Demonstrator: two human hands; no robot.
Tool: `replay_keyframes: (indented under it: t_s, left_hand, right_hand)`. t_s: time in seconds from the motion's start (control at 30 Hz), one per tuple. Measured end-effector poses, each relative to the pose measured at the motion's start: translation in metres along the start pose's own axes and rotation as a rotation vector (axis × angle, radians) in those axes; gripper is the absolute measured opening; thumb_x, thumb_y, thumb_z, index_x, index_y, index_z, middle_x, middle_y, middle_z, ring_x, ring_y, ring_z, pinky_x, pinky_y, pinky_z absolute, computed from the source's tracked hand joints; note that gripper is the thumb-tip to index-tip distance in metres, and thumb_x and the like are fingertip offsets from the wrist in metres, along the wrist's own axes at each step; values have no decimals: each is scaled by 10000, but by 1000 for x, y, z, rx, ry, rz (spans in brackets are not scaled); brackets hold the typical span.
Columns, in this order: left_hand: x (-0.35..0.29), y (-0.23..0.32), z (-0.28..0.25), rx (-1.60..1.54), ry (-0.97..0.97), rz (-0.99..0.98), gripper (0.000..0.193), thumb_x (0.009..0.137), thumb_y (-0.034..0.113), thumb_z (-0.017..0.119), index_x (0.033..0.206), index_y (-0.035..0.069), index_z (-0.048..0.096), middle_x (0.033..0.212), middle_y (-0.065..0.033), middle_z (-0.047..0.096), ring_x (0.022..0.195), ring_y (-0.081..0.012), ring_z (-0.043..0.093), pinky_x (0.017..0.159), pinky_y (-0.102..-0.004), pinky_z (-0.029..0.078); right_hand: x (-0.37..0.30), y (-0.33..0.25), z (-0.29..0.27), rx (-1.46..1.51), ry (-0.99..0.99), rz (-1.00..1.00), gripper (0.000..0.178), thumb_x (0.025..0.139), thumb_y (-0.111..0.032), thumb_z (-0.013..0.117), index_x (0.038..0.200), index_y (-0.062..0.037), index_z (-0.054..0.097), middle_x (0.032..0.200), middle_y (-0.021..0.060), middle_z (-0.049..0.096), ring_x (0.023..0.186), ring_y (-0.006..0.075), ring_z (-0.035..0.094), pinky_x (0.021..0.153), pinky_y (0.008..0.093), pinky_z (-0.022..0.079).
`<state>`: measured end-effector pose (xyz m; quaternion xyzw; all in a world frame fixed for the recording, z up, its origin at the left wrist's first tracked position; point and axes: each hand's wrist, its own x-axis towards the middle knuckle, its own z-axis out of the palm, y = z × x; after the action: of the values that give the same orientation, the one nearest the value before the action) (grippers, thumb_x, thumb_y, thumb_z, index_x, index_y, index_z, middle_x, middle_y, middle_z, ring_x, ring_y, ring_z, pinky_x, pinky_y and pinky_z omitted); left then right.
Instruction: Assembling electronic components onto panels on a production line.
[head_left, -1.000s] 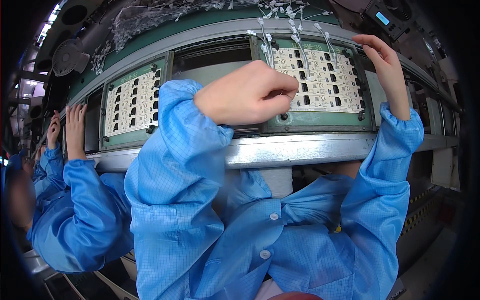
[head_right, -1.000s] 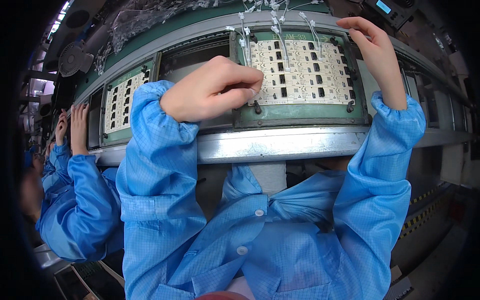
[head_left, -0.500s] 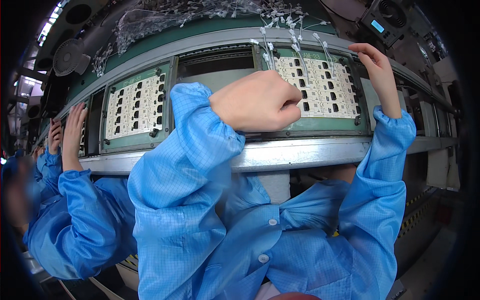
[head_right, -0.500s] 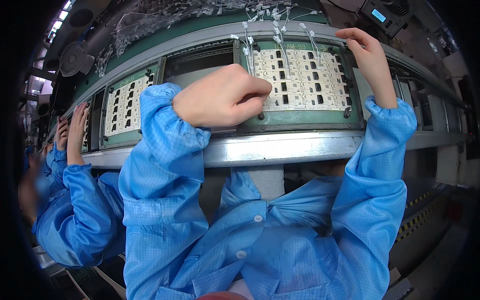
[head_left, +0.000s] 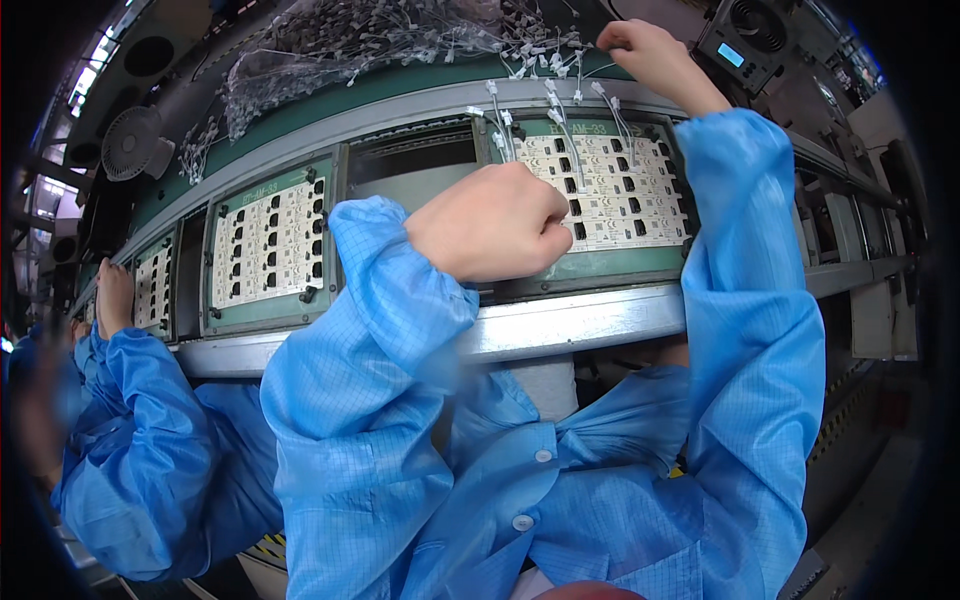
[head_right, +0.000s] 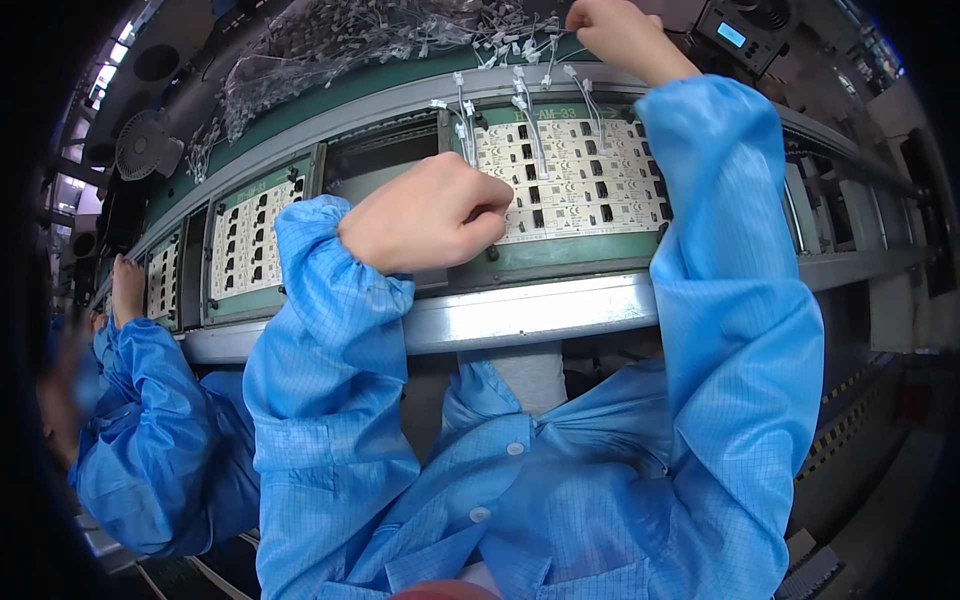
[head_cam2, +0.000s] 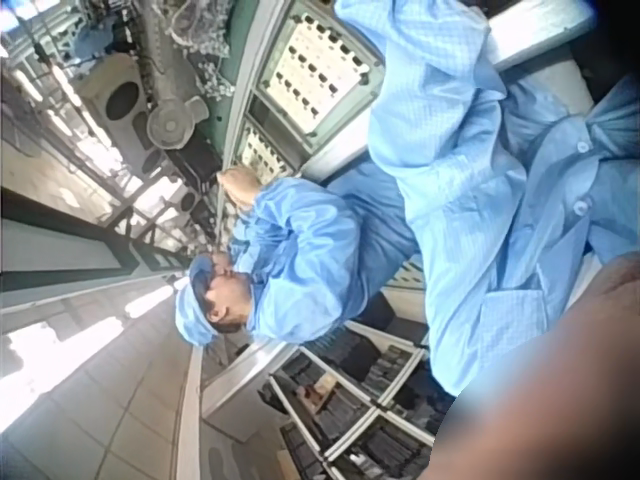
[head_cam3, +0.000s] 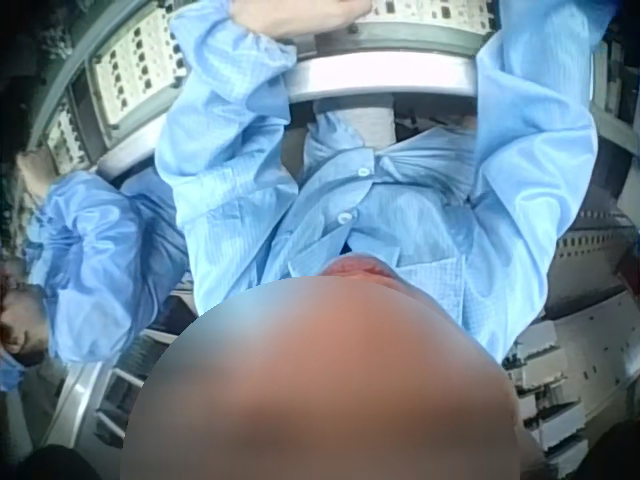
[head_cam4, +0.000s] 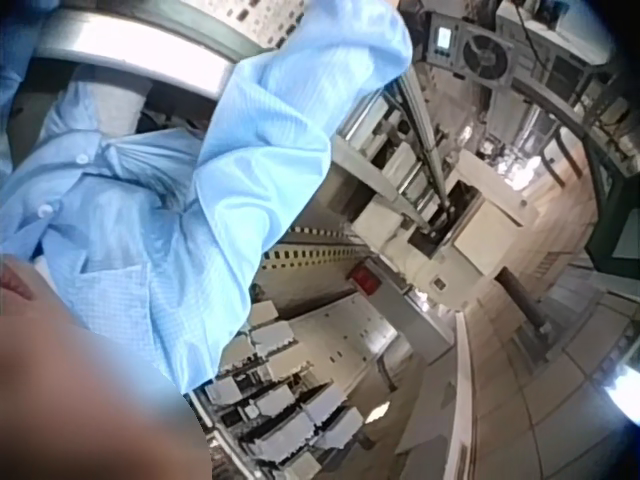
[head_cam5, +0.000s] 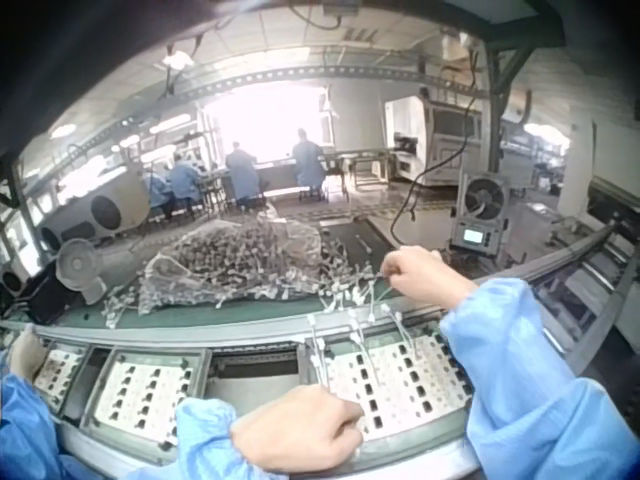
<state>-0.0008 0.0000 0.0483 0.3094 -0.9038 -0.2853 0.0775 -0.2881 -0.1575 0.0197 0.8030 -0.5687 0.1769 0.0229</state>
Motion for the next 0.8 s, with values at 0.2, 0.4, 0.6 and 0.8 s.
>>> replay_keyframes:
  t_s: [0.2, 0.4, 0.6, 0.8]
  left_hand:
    - [-1, 1, 4, -2, -16, -50, 334, 799, 214, 517, 804, -62, 706, 737, -296, 648, 741, -458, 659, 780, -497, 558]
    - [-3, 3, 15, 88, 86, -49, 288, 815, 190, 523, 748, -44, 677, 697, -272, 626, 686, -451, 634, 708, -511, 537]
    - [1, 17, 7, 72, 117, -79, 306, 832, 204, 527, 751, -43, 690, 702, -278, 633, 693, -459, 640, 735, -506, 547]
    - [-27, 27, -24, 48, 77, -242, 304, 831, 204, 529, 760, -42, 690, 743, -288, 641, 728, -452, 646, 740, -505, 542]
  right_hand:
    - [44, 12, 45, 34, -76, 78, 304, 883, -257, 688, 1096, -40, 700, 1011, 145, 722, 924, 301, 687, 837, 385, 535]
    - [64, 19, 63, -59, -177, 106, 294, 881, -259, 706, 1069, -32, 714, 949, 148, 727, 884, 311, 688, 811, 400, 538]
    - [68, 56, 3, 337, -79, 176, 222, 918, -228, 696, 1006, -25, 705, 856, 57, 697, 810, 141, 651, 714, 278, 515]
    - [4, -54, -128, 614, 14, 268, 176, 910, -170, 705, 905, 5, 711, 737, 24, 667, 662, 96, 614, 587, 227, 476]
